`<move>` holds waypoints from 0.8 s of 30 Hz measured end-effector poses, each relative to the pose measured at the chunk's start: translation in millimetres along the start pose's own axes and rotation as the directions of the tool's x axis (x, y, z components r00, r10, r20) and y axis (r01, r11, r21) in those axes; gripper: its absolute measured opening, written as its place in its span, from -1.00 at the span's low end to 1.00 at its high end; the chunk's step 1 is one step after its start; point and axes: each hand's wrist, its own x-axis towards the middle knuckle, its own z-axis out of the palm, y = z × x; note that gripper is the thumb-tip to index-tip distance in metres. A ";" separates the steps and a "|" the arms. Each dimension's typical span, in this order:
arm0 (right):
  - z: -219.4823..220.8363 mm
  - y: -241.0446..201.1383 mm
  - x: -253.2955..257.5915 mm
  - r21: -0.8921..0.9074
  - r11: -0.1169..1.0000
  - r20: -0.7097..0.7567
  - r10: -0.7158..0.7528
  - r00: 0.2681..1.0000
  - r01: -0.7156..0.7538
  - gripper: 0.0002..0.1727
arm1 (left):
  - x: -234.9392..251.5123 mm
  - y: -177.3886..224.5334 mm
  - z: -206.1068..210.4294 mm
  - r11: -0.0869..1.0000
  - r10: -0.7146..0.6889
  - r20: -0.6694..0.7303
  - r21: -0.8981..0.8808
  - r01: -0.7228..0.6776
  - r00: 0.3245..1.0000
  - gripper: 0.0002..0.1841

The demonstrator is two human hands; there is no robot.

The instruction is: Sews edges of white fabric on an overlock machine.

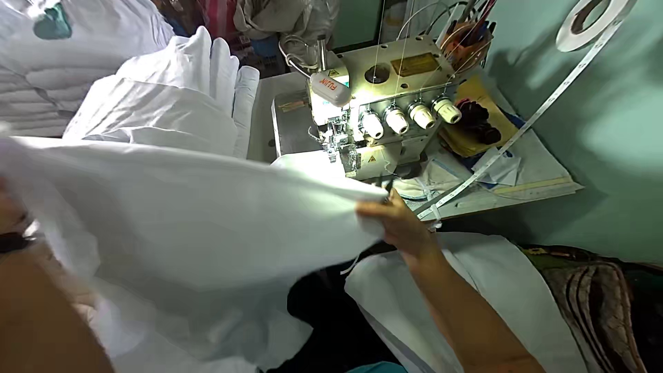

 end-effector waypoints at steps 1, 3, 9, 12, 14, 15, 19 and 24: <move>2.7 10.4 13.9 -0.032 0.999 -0.171 0.014 0.985 -0.019 -0.83 | 3.0 21.7 23.1 0.997 0.042 0.048 0.057 -0.045 0.998 -0.57; 4.1 30.4 30.0 -0.198 0.979 -0.405 -0.035 0.914 -0.051 -0.75 | -29.3 62.8 68.5 0.973 0.204 0.237 0.060 -0.224 0.950 -0.25; -9.5 47.8 -10.0 -0.304 0.901 -0.314 0.213 0.925 -0.311 -0.81 | -123.8 88.4 192.1 0.723 0.661 0.581 -0.321 -0.612 0.475 -0.73; -8.7 52.9 -27.0 -0.250 0.902 -0.287 0.278 0.917 -0.352 -0.89 | -128.5 94.0 217.6 0.643 0.710 0.627 -0.391 -0.658 0.322 -0.84; -5.4 54.2 -29.5 -0.202 0.915 -0.299 0.281 0.912 -0.348 -0.86 | -128.5 96.8 218.5 0.620 0.725 0.622 -0.403 -0.674 0.296 -0.85; -3.9 55.1 -30.2 -0.187 0.925 -0.307 0.266 0.914 -0.332 -0.85 | -129.8 98.3 213.7 0.602 0.739 0.608 -0.403 -0.690 0.290 -0.85; -7.4 67.1 -39.0 -0.383 0.917 -0.281 0.000 0.960 -0.112 -0.88 | -154.4 112.5 158.7 0.461 0.787 0.578 -0.322 -0.827 0.214 -0.83; -22.2 79.1 -29.4 -0.642 0.764 -0.219 -0.263 0.940 0.065 -0.80 | -159.0 95.4 151.8 0.406 0.814 0.528 -0.218 -0.887 0.243 -0.79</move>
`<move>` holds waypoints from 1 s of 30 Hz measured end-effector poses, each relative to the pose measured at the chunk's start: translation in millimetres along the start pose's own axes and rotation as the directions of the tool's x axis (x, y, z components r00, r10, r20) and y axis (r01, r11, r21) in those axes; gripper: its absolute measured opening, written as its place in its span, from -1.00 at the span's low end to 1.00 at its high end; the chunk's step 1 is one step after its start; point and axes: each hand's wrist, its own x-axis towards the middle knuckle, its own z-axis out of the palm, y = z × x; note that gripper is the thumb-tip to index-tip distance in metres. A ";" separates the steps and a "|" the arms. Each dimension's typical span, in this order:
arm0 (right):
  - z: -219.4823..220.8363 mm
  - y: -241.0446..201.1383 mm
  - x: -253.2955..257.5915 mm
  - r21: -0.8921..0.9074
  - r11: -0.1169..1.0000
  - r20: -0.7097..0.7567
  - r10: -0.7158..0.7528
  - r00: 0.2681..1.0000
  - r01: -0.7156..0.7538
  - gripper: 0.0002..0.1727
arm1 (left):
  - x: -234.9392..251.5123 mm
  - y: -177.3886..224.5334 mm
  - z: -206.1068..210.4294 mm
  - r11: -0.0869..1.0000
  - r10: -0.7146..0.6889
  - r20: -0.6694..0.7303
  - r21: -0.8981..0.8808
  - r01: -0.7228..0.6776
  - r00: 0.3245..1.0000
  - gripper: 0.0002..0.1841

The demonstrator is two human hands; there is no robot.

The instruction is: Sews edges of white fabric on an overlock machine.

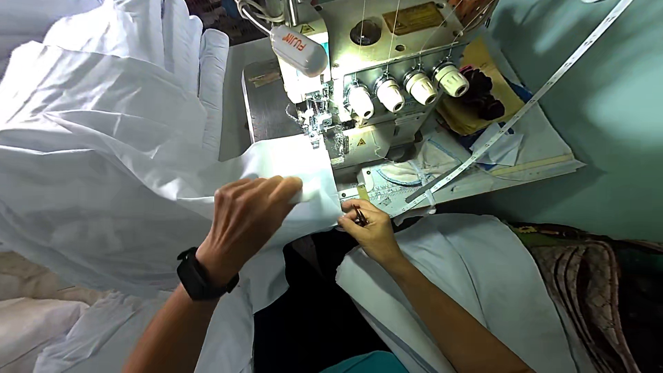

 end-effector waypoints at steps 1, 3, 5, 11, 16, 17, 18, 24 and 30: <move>-0.3 -1.9 4.0 0.024 0.999 0.019 0.045 0.999 -0.045 -0.82 | 0.9 -7.1 2.4 0.997 -0.031 0.000 -0.073 0.031 1.000 -0.78; -0.6 -6.0 10.1 0.107 0.980 0.035 0.163 0.986 -0.166 -0.85 | 4.8 -18.6 6.4 0.966 -0.085 0.008 -0.245 0.084 0.996 -0.80; -1.9 -8.6 13.9 0.181 0.949 0.052 0.252 0.966 -0.257 -0.84 | 11.1 -27.6 12.8 0.932 -0.099 -0.025 -0.353 0.084 0.995 -0.83; 1.0 -5.2 12.9 0.213 0.941 0.021 0.266 0.964 -0.264 -0.79 | 38.1 -42.9 31.3 0.911 -0.090 -0.074 -0.410 0.052 0.993 -0.82; -2.1 -14.4 -4.0 0.140 0.963 0.085 0.222 0.971 -0.232 -0.86 | 44.7 -57.7 40.9 0.818 -0.217 0.042 -0.538 0.205 0.975 -0.84; -2.9 -18.2 -8.1 0.144 0.957 0.110 0.239 0.965 -0.253 -0.87 | 43.8 -53.0 39.0 0.815 -0.238 0.055 -0.532 0.230 0.970 -0.88; -3.3 -20.7 -10.9 0.151 0.947 0.130 0.264 0.956 -0.282 -0.87 | 41.9 -46.2 37.2 0.821 -0.260 0.057 -0.512 0.252 0.964 -0.92; -6.1 -11.6 -22.3 0.132 0.986 0.270 0.066 0.961 -0.105 -0.88 | 26.9 11.0 54.1 0.978 -0.182 -0.087 0.082 0.189 0.979 -0.78; -3.3 -32.2 -16.7 0.134 0.991 0.102 -0.006 0.995 -0.008 -0.87 | 18.0 22.5 80.8 0.942 -0.323 -0.142 0.049 0.333 0.936 -0.66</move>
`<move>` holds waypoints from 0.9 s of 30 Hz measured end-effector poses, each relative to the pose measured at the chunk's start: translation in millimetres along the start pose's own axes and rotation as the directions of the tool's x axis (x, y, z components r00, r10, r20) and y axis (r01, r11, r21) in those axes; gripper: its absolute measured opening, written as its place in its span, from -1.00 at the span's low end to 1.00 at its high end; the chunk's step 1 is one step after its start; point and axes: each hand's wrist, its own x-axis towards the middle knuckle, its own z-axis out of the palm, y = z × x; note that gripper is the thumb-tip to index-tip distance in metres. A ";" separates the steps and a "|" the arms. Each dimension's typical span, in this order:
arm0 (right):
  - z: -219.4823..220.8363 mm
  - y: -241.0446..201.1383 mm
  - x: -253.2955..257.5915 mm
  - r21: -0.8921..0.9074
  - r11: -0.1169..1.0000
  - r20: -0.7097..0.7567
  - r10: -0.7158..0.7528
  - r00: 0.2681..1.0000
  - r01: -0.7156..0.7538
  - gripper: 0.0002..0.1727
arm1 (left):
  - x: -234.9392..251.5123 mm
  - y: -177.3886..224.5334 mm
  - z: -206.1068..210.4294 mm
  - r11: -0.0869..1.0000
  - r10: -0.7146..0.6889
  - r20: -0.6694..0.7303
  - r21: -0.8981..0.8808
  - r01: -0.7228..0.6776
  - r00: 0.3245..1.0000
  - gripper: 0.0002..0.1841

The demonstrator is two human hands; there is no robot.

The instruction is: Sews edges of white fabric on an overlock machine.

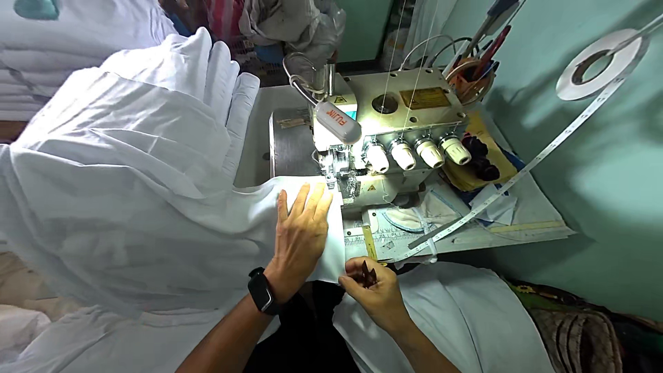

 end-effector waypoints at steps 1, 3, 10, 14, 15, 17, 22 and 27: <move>1.7 -2.5 4.9 -0.022 1.000 -0.012 -0.022 1.000 0.022 -0.87 | 6.4 -5.3 -3.4 0.998 -0.008 0.033 -0.058 0.010 0.999 -0.68; 5.0 -3.3 19.5 -0.068 0.996 -0.042 -0.064 0.997 0.061 -0.89 | 21.4 -19.5 -10.2 0.989 -0.011 0.111 -0.148 0.027 0.994 -0.67; 15.2 -6.4 73.0 -0.063 0.959 -0.125 -0.283 0.951 0.277 -0.89 | 80.1 -61.6 -10.3 0.958 -0.021 0.260 -0.272 0.095 0.965 -0.70; 17.1 -3.0 98.3 -0.262 0.884 -0.158 -0.435 0.886 0.387 -0.86 | 105.5 -77.3 -3.5 0.933 -0.080 0.242 -0.325 0.158 0.967 -0.59; 18.3 -1.1 101.8 -0.354 0.848 -0.168 -0.473 0.865 0.395 -0.84 | 110.7 -81.5 -1.4 0.928 -0.097 0.231 -0.329 0.172 0.968 -0.56; 20.8 0.8 105.8 -0.496 0.776 -0.166 -0.526 0.834 0.390 -0.80 | 120.5 -91.1 3.2 0.936 -0.144 0.213 -0.288 0.203 0.966 -0.50; 38.9 11.0 89.9 -0.491 0.765 -0.277 -0.592 0.757 0.418 -0.82 | 134.1 -117.9 13.7 0.798 -0.439 0.191 -0.366 0.479 0.878 -0.19; 38.9 23.2 40.1 -0.188 0.975 0.133 -0.095 0.987 0.119 -0.73 | 103.4 -107.4 -19.0 0.641 -0.581 0.059 -0.581 0.502 0.812 -0.22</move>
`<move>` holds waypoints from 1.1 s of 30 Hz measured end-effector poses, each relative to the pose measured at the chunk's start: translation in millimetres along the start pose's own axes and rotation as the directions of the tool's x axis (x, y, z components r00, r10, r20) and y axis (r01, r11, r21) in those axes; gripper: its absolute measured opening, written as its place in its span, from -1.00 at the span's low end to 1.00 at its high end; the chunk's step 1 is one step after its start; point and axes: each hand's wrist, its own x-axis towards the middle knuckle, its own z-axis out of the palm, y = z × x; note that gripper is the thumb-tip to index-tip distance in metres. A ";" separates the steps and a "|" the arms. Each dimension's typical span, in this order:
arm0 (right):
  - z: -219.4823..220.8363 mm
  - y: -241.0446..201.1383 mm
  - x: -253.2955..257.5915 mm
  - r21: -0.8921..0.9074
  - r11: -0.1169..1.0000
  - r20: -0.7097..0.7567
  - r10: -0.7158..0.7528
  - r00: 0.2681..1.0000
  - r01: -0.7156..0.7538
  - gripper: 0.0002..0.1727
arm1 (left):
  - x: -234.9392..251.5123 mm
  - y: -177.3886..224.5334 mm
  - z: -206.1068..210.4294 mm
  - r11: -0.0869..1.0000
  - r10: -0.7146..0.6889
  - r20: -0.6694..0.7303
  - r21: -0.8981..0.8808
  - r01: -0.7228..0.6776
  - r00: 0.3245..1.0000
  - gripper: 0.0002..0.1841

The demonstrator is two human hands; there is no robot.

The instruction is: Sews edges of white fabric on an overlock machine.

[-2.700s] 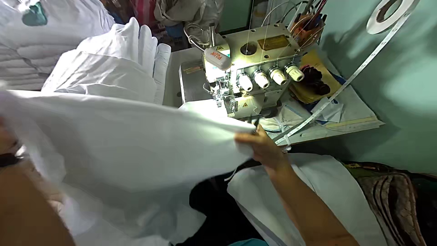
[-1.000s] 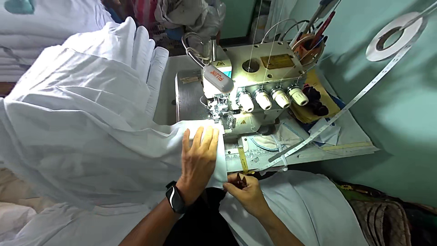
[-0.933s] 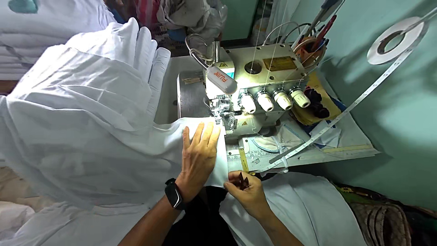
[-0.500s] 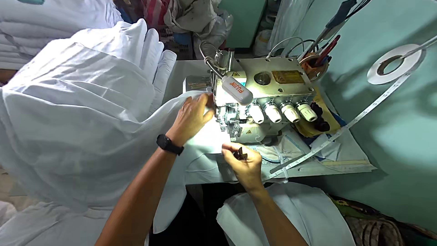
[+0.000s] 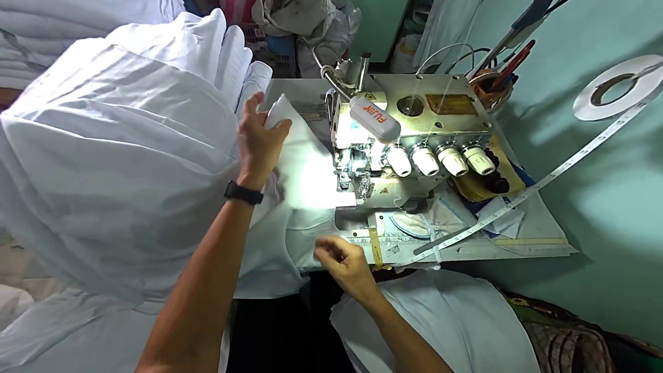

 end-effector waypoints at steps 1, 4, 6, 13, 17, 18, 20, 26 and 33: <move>-5.3 2.1 -4.8 0.006 1.000 0.135 0.011 0.991 -0.012 -0.75 | -17.3 4.3 -10.9 0.994 0.099 -0.027 -0.038 -0.100 0.995 -0.21; -22.4 4.3 -9.5 -0.180 0.982 0.168 -0.023 0.986 0.054 -0.77 | -83.6 5.1 -49.3 0.874 0.483 0.066 0.031 -0.486 0.873 -0.35; -31.6 3.6 -5.3 -0.288 0.949 0.016 -0.131 0.991 0.130 -0.68 | -122.5 -7.0 -63.3 0.739 0.653 0.156 0.083 -0.668 0.741 -0.71; -16.7 -25.3 2.4 -0.364 0.792 -0.013 -0.530 0.848 0.490 -0.42 | -213.5 -34.9 -68.2 0.623 0.749 0.169 0.154 -0.767 0.641 -0.88; -4.4 -27.4 0.9 -0.446 0.641 -0.007 -0.700 0.714 0.624 -0.69 | -232.6 -33.1 -64.4 0.670 0.722 0.085 0.158 -0.725 0.686 -0.91; -0.7 -29.4 0.1 -0.451 0.623 0.000 -0.715 0.699 0.638 -0.71 | -234.9 -32.5 -62.1 0.681 0.717 0.066 0.151 -0.717 0.694 -0.91; 6.0 -34.5 -1.8 -0.413 0.623 0.012 -0.726 0.688 0.665 -0.73 | -238.7 -30.2 -56.6 0.696 0.708 0.042 0.133 -0.706 0.705 -0.92; -30.0 -29.3 4.0 -0.299 0.864 -0.066 -0.443 0.894 0.406 -0.68 | -263.4 -21.2 -34.2 0.855 0.300 0.348 0.314 -0.412 0.888 -0.51; -57.7 2.1 16.0 -0.103 0.961 0.121 0.267 0.956 -0.255 -0.75 | -186.0 -4.9 11.6 0.802 0.357 0.192 0.439 -0.405 0.914 -0.49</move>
